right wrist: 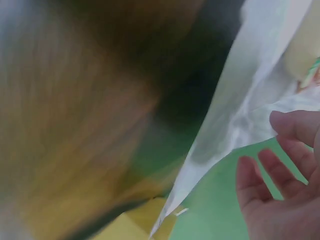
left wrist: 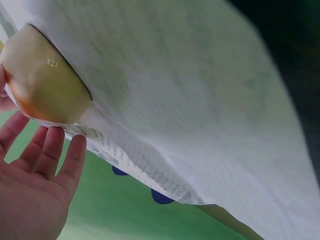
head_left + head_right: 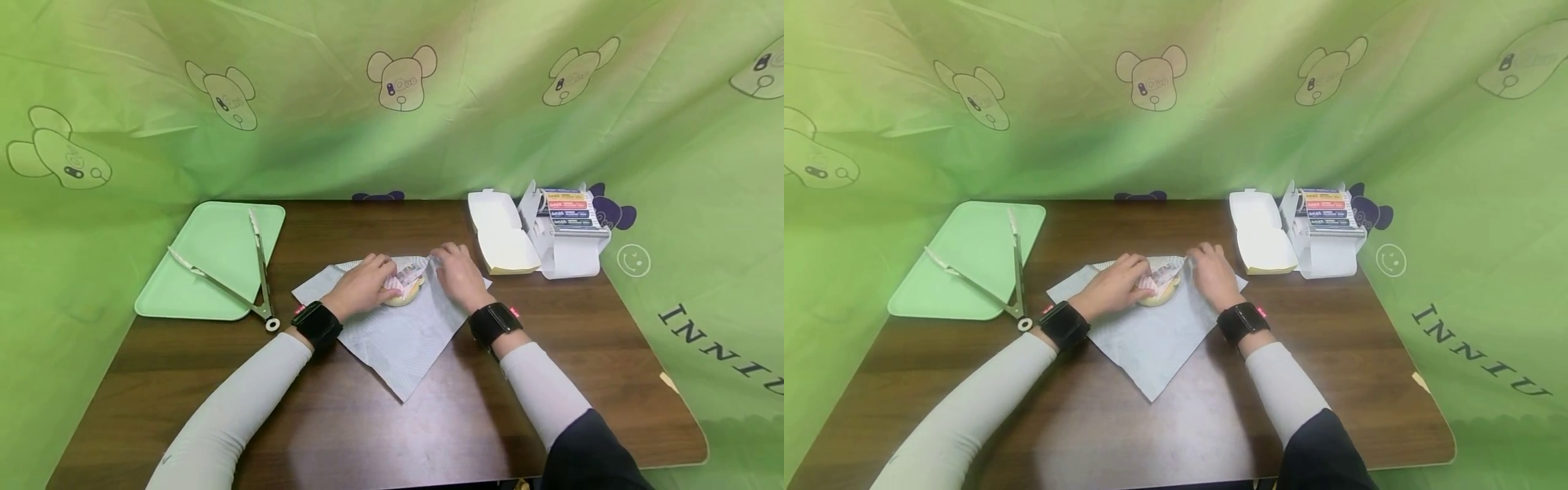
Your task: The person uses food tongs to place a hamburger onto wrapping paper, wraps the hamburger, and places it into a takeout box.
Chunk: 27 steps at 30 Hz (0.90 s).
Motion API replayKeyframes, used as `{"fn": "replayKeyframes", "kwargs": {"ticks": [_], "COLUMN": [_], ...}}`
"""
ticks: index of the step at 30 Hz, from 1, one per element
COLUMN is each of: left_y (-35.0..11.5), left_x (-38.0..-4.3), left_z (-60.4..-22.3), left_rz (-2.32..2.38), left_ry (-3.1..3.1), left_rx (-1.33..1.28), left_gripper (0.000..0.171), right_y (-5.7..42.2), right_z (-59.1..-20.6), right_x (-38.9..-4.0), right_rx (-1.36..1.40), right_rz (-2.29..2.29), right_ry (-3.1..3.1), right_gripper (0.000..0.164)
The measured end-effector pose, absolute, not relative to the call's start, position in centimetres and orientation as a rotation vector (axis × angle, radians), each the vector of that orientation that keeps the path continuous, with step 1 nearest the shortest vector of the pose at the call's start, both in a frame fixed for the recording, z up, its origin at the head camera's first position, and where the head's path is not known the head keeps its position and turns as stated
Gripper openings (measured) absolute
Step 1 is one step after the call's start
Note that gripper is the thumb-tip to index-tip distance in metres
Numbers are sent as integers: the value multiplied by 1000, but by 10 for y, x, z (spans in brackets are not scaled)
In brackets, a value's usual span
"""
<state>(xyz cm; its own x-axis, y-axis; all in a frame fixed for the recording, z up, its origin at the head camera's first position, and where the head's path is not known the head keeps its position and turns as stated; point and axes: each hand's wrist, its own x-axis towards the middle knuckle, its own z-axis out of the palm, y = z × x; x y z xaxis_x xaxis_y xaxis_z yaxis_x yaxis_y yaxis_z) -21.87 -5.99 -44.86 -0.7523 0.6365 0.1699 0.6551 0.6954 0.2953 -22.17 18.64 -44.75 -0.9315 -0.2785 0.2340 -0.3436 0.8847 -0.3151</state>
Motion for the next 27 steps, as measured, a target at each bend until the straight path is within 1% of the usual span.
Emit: {"fn": "replayKeyframes", "kwargs": {"ticks": [3,9,11,16,23,27], "left_y": [-60,-61,-60,-60,-61,-61], "left_x": [-219,-220,-221,-223,-225,-226], "left_z": [-450,-452,-452,-453,-454,-451], "left_rz": [-519,-517,-520,-545,-509,-492], "left_ry": [-2841,-2818,-2817,-2809,-2840,-2860], "left_rx": [-1090,-1103,-1106,-1122,-1116,-1122], "left_gripper": [34,35,35,35,37,41], "right_y": [188,189,190,193,190,185], "right_z": [-450,-454,-456,-459,-449,-435], "right_x": [-233,-250,-252,-253,-247,-227], "right_rx": [486,523,526,548,497,510], "right_rz": [390,131,61,-23,134,299], "right_ry": [-2862,-2807,-2792,-2761,-2820,-2816], "right_gripper": [32,10,7,14,10,21]}}
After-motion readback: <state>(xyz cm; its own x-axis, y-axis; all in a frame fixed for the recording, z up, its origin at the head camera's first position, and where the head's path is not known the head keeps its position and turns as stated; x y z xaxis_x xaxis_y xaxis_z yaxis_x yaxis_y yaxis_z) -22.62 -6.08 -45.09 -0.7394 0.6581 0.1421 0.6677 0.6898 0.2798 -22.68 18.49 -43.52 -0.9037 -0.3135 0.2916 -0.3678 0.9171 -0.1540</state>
